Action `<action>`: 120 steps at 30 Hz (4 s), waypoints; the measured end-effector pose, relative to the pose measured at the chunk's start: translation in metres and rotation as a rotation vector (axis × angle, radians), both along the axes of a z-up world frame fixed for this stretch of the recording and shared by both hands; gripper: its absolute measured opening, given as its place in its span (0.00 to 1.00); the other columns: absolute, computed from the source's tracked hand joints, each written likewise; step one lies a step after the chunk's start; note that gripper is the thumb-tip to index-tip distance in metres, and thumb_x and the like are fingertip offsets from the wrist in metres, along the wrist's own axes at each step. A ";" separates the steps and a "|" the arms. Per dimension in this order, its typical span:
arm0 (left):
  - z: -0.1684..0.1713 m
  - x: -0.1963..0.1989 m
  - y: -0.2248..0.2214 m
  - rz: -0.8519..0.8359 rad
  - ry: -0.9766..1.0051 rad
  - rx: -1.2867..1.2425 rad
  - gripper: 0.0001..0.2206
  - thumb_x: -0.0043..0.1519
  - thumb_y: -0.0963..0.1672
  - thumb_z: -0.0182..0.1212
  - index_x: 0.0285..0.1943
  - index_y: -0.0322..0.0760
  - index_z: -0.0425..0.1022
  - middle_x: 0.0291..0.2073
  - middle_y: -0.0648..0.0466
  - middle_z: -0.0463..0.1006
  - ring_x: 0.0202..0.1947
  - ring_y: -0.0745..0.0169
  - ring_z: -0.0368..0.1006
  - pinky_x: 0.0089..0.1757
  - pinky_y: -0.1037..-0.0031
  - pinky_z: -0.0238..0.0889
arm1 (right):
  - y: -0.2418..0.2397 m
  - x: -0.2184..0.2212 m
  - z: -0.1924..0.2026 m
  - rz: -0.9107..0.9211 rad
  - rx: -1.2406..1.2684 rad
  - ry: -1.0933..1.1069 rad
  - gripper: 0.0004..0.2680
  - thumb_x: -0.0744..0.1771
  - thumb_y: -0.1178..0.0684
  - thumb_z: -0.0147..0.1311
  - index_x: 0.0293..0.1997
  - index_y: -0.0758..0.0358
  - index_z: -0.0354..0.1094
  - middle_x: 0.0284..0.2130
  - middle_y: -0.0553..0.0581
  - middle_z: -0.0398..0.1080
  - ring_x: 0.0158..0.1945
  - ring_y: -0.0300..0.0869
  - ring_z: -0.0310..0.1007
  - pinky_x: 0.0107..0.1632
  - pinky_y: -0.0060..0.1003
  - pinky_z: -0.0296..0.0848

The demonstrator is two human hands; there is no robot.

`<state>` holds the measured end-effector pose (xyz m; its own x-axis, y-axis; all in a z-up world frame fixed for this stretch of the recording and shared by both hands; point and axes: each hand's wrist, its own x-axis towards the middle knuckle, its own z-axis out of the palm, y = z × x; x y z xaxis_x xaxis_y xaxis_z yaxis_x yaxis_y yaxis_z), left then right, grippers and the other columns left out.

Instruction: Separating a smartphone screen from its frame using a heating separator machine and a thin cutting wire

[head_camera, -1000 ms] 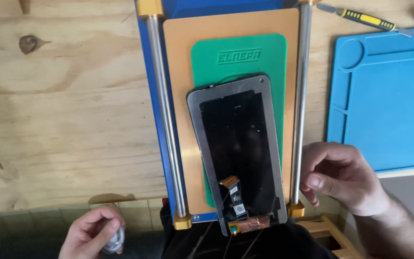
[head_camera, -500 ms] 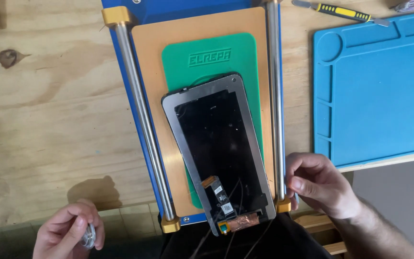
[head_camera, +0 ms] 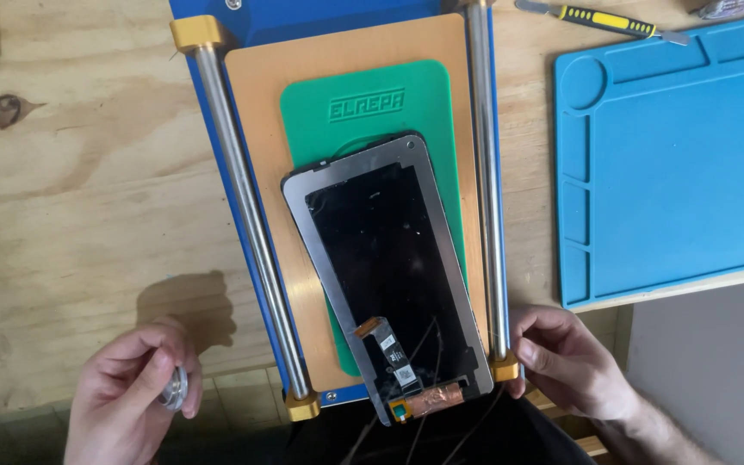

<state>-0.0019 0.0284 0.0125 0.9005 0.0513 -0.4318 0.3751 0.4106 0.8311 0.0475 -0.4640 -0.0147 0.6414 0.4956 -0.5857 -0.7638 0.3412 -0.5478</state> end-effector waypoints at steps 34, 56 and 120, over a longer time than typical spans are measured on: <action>-0.006 -0.018 -0.031 -0.064 0.283 -0.164 0.12 0.67 0.43 0.68 0.33 0.29 0.73 0.20 0.33 0.83 0.04 0.51 0.71 0.09 0.72 0.58 | -0.017 0.026 0.010 0.048 -0.463 -0.239 0.04 0.72 0.59 0.56 0.44 0.71 0.73 0.26 0.66 0.73 0.27 0.50 0.77 0.35 0.43 0.79; -0.016 -0.080 -0.011 -0.008 0.475 -0.002 0.13 0.65 0.43 0.70 0.31 0.27 0.78 0.19 0.38 0.84 0.05 0.54 0.70 0.10 0.71 0.58 | 0.018 0.094 0.038 0.365 -0.635 -0.424 0.07 0.69 0.57 0.59 0.46 0.73 0.78 0.31 0.66 0.84 0.28 0.49 0.88 0.34 0.41 0.89; 0.012 0.017 -0.034 -0.042 0.001 -0.094 0.11 0.69 0.43 0.67 0.39 0.27 0.76 0.23 0.38 0.82 0.10 0.57 0.69 0.15 0.76 0.63 | -0.007 -0.048 -0.015 -0.104 -0.129 0.116 0.08 0.70 0.57 0.62 0.49 0.75 0.75 0.28 0.72 0.79 0.28 0.55 0.85 0.37 0.47 0.87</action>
